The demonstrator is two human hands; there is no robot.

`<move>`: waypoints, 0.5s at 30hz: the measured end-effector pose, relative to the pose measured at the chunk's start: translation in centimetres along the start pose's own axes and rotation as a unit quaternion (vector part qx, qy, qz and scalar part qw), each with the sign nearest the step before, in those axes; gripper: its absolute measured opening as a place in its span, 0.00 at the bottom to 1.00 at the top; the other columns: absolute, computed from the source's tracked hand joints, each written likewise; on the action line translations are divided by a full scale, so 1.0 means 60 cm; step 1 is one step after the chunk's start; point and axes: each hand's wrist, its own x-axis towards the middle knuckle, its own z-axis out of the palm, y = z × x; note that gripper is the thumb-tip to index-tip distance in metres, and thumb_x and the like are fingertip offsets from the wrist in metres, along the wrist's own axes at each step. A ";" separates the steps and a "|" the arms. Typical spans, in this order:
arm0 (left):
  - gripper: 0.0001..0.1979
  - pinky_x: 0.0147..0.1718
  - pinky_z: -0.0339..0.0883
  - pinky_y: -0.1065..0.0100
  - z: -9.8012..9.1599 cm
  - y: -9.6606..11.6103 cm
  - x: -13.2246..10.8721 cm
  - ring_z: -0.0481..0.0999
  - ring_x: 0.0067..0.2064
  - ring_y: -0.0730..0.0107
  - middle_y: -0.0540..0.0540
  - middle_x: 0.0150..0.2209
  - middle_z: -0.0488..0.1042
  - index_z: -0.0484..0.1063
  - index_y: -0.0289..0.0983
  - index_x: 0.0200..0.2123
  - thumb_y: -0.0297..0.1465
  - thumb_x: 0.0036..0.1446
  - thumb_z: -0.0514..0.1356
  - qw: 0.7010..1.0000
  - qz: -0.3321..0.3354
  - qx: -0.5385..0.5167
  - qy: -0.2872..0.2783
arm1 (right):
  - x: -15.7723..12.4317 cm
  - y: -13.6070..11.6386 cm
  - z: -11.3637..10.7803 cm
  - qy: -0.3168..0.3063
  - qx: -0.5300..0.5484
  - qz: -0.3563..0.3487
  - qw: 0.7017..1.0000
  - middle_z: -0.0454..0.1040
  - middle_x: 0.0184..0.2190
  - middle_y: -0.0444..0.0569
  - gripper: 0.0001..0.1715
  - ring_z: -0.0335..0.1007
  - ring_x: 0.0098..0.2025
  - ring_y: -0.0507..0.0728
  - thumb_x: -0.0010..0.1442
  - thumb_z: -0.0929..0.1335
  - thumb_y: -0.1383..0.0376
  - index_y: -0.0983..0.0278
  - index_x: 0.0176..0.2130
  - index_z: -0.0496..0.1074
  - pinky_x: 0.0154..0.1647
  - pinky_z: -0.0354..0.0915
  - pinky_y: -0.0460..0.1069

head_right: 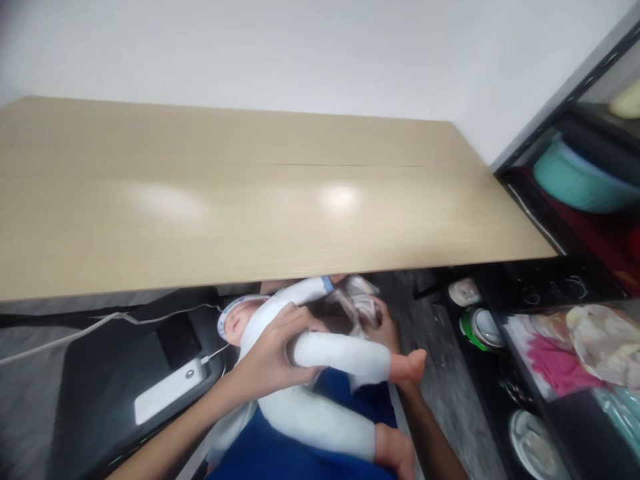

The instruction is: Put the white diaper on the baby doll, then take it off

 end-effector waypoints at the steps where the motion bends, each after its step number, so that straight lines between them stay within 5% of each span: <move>1: 0.18 0.47 0.67 0.57 0.001 -0.003 -0.002 0.74 0.45 0.56 0.50 0.42 0.82 0.81 0.42 0.46 0.30 0.50 0.74 1.000 0.002 0.002 0.003 | 0.016 0.002 0.016 0.028 0.011 0.009 1.000 0.85 0.51 0.55 0.30 0.86 0.49 0.68 0.72 0.70 0.53 0.56 0.68 0.70 0.46 0.83 0.61; 8: 0.24 0.52 0.66 0.54 0.034 -0.029 -0.011 0.71 0.50 0.54 0.47 0.47 0.79 0.80 0.44 0.54 0.39 0.56 0.78 0.996 0.019 0.046 -0.077 | 0.132 0.046 0.100 0.061 -0.065 0.021 0.996 0.80 0.53 0.62 0.30 0.80 0.56 0.71 0.63 0.71 0.55 0.63 0.60 0.75 0.59 0.76 0.66; 15: 0.25 0.53 0.67 0.50 0.067 -0.025 -0.005 0.71 0.52 0.48 0.44 0.49 0.79 0.80 0.41 0.53 0.40 0.55 0.79 0.989 0.029 0.092 -0.112 | 0.120 0.085 0.117 0.035 -0.162 -0.033 0.986 0.65 0.73 0.66 0.47 0.61 0.75 0.75 0.58 0.71 0.62 0.63 0.73 0.67 0.74 0.61 0.69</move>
